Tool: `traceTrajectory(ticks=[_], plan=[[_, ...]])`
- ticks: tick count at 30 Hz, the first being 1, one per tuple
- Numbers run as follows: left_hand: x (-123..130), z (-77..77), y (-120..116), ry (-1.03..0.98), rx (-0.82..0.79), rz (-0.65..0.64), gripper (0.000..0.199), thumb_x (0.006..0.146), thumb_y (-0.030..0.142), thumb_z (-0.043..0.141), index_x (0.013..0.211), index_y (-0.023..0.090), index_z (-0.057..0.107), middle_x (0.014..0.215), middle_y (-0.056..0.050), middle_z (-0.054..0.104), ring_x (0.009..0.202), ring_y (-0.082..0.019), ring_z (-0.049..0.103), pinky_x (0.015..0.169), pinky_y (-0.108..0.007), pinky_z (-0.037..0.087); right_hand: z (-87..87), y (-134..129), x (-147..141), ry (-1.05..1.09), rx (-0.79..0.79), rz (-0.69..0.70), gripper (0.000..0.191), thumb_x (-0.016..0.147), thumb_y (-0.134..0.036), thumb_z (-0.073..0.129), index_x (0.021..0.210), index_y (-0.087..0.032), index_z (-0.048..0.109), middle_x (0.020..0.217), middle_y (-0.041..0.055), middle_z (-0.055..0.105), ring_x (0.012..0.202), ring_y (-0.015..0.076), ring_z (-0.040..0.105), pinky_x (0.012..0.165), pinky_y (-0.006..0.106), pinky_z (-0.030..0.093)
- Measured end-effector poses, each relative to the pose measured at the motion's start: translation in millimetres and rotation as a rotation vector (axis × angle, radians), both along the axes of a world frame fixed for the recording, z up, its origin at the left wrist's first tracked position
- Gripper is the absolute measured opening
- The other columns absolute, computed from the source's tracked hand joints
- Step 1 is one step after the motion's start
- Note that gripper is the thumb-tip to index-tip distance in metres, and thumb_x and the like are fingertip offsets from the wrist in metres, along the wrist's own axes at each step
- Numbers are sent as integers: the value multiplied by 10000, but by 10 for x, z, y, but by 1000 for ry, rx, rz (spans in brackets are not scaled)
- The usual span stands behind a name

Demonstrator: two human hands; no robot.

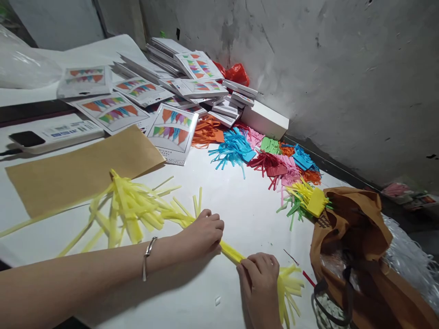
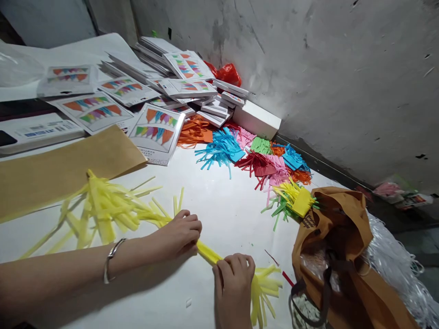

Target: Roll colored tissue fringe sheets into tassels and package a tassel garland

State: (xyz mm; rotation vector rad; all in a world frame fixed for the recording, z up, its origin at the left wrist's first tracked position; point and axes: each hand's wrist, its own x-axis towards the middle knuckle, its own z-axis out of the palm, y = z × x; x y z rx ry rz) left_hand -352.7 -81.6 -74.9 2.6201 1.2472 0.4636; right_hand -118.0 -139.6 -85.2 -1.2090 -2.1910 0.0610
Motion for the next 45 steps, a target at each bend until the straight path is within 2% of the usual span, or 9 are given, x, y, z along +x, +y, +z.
traceTrajectory(ticks=[7,12,19,23,26,29,34,38,45], plan=[[110,147,40,120,-56,29,146,888,181,649,742,170,660,850,-60,646,812,-220,558,731,-374,315,-62,-5,-62,-69,12,-216,215,987,-187,459,793,-242,531,799,18,598,812,233,535,928,501,292],[173,240,69,168,-71,15,157,849,159,641,693,159,659,799,-76,619,783,-229,549,706,-376,320,-124,48,-70,-160,-13,-305,256,1006,-244,442,752,-249,482,761,24,569,752,241,500,873,499,281],[183,253,144,224,-117,4,180,862,168,625,697,154,695,829,-83,633,788,-228,565,712,-378,349,-146,117,-18,-182,-7,-288,315,1017,-240,419,706,-249,469,715,13,558,691,231,482,773,428,254],[225,204,186,243,-135,8,152,810,158,659,664,158,700,826,-93,638,798,-251,576,692,-381,344,-53,97,-61,-164,44,-273,220,1004,-213,437,801,-238,518,794,32,599,755,242,521,879,500,256],[251,171,210,225,-131,29,147,775,146,685,629,157,682,799,-84,639,768,-245,579,688,-381,332,18,69,-148,-151,72,-156,168,987,-146,448,899,-241,555,889,25,632,864,226,561,1003,521,242],[236,169,206,178,-103,52,150,798,133,670,650,158,671,777,-71,637,750,-230,574,707,-387,326,19,70,-237,-152,70,-33,214,963,-93,466,835,-244,546,805,-19,613,810,186,550,974,436,303],[146,182,139,70,-18,-132,83,839,181,694,775,234,690,936,-22,682,937,-227,564,910,-418,297,-62,115,-259,-129,61,-15,211,966,-87,447,830,-221,536,771,-10,586,756,181,520,915,407,311],[108,128,100,13,86,-242,152,881,131,634,758,214,664,863,-11,674,889,-205,544,926,-407,277,-84,119,-250,-109,25,-5,193,981,-104,437,898,-226,561,842,1,617,790,181,541,926,404,306],[96,53,103,-5,-88,-64,127,804,258,792,725,222,698,838,16,695,869,-188,566,797,-372,305,-48,67,-114,-75,-19,-38,188,976,-116,462,892,-242,573,833,-6,609,801,188,553,911,401,310]])
